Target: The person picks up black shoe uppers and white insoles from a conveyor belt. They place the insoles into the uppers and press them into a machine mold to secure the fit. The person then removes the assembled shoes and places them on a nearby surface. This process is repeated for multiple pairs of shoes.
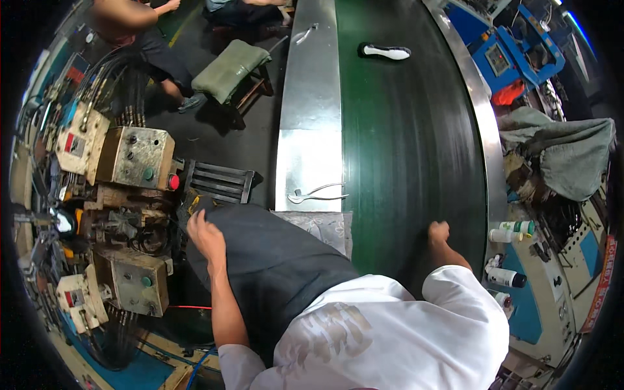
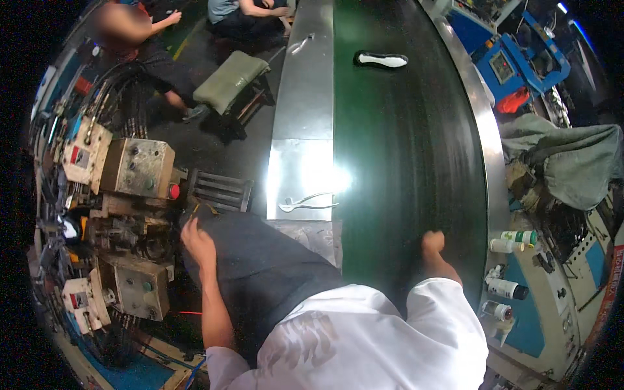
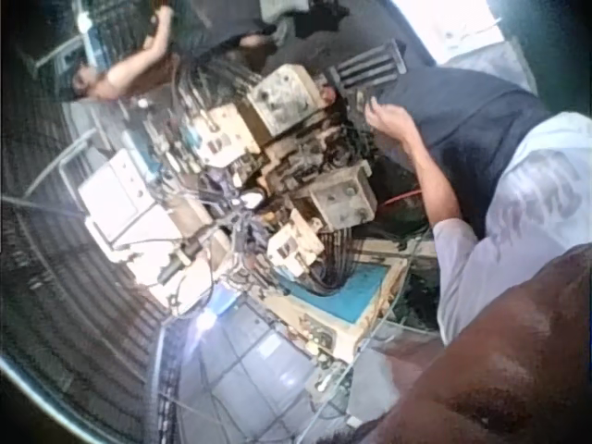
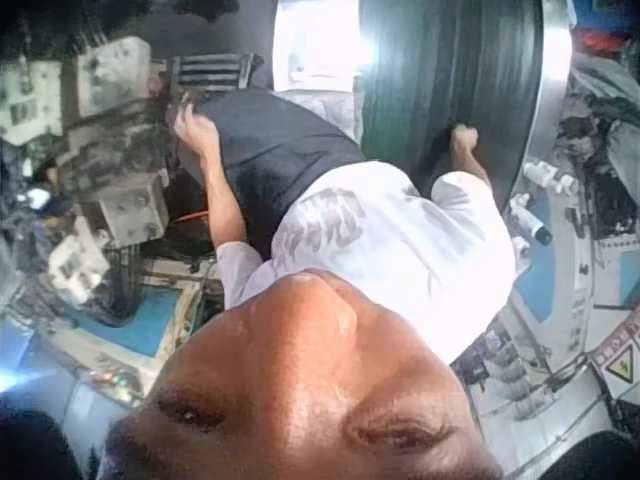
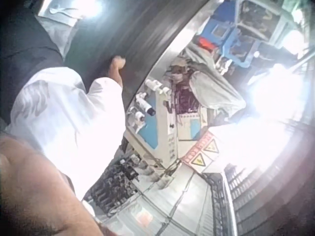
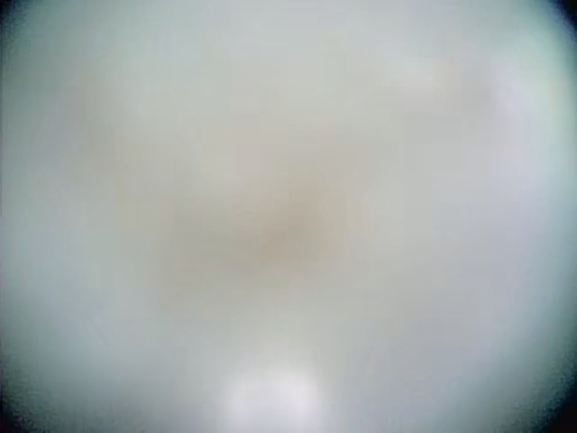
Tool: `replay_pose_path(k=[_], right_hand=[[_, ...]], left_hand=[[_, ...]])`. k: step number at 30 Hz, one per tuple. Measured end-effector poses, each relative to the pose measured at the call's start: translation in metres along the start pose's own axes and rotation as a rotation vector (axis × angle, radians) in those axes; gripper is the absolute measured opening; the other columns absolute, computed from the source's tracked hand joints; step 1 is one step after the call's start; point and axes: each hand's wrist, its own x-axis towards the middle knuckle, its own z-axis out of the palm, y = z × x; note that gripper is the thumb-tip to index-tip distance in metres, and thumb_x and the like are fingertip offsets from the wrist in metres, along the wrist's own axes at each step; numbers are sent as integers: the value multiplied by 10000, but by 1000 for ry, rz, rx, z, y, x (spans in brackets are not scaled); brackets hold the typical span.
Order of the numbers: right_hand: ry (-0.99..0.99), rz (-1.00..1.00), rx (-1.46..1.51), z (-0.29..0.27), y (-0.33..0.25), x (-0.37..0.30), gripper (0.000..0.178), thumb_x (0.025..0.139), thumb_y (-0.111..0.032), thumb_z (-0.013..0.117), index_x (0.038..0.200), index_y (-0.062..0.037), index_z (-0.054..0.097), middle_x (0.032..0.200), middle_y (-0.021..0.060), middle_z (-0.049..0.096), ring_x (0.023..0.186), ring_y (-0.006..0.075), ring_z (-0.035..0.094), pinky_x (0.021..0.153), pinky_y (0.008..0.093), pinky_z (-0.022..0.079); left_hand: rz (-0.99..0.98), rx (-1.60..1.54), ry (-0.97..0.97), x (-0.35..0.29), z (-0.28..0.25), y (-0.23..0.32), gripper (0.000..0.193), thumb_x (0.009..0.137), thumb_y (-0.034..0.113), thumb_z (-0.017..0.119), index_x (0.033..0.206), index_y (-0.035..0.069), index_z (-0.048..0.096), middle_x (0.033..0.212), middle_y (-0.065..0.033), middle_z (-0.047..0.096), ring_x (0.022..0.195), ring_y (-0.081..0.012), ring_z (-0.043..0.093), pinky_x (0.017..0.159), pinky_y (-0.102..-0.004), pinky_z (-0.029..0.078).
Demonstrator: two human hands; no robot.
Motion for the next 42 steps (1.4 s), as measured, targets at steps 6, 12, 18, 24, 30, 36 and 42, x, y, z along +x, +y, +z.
replay_pose_path(k=[6,12,18,24,30,36,42], right_hand=[[35,-754,224,12,-258,30,369,965,-217,614,1235,6,730,1223,248,749,1203,423,697,1066,472,525],[-15,-902,374,32,-498,85,344,941,-314,706,1133,-41,790,1086,202,793,1050,393,760,937,467,588],[45,-804,499,35,-675,112,343,942,-304,758,1193,-76,803,1133,159,807,1105,339,765,989,432,576],[102,-676,449,77,-755,164,400,915,-345,809,1110,1,763,1064,229,786,1058,412,755,965,469,567],[117,-766,265,93,-725,166,449,973,-405,722,1148,9,734,1121,279,751,1075,486,710,963,509,555],[32,-919,158,28,-553,174,291,1020,-267,647,1141,-3,670,1089,275,715,1041,503,677,903,536,529],[-163,-1186,-26,-15,-347,71,106,874,-88,726,939,-36,660,902,186,672,959,423,659,833,512,537]], left_hand=[[253,-376,-252,72,85,129,352,904,-66,562,1224,-38,705,1213,-230,702,1185,-434,632,1052,-495,496],[294,-525,-374,106,203,224,362,918,-50,572,1257,-45,700,1164,-216,681,1095,-422,625,982,-505,504],[248,-440,-250,91,251,220,350,898,-23,650,1244,-26,705,1086,-162,639,995,-365,593,917,-473,505],[255,-401,-326,102,243,221,317,869,-18,678,1183,-10,720,1074,-139,638,991,-353,603,881,-465,523],[262,-418,-295,101,245,218,316,865,-19,675,1177,-7,721,1066,-133,638,988,-347,605,887,-460,523],[231,-525,-287,99,239,217,343,868,-28,638,1203,-21,714,1084,-159,660,1027,-376,609,941,-462,516],[-28,-747,-463,93,175,193,379,944,-46,573,1306,-23,683,1187,-214,701,1070,-379,683,949,-432,550]])
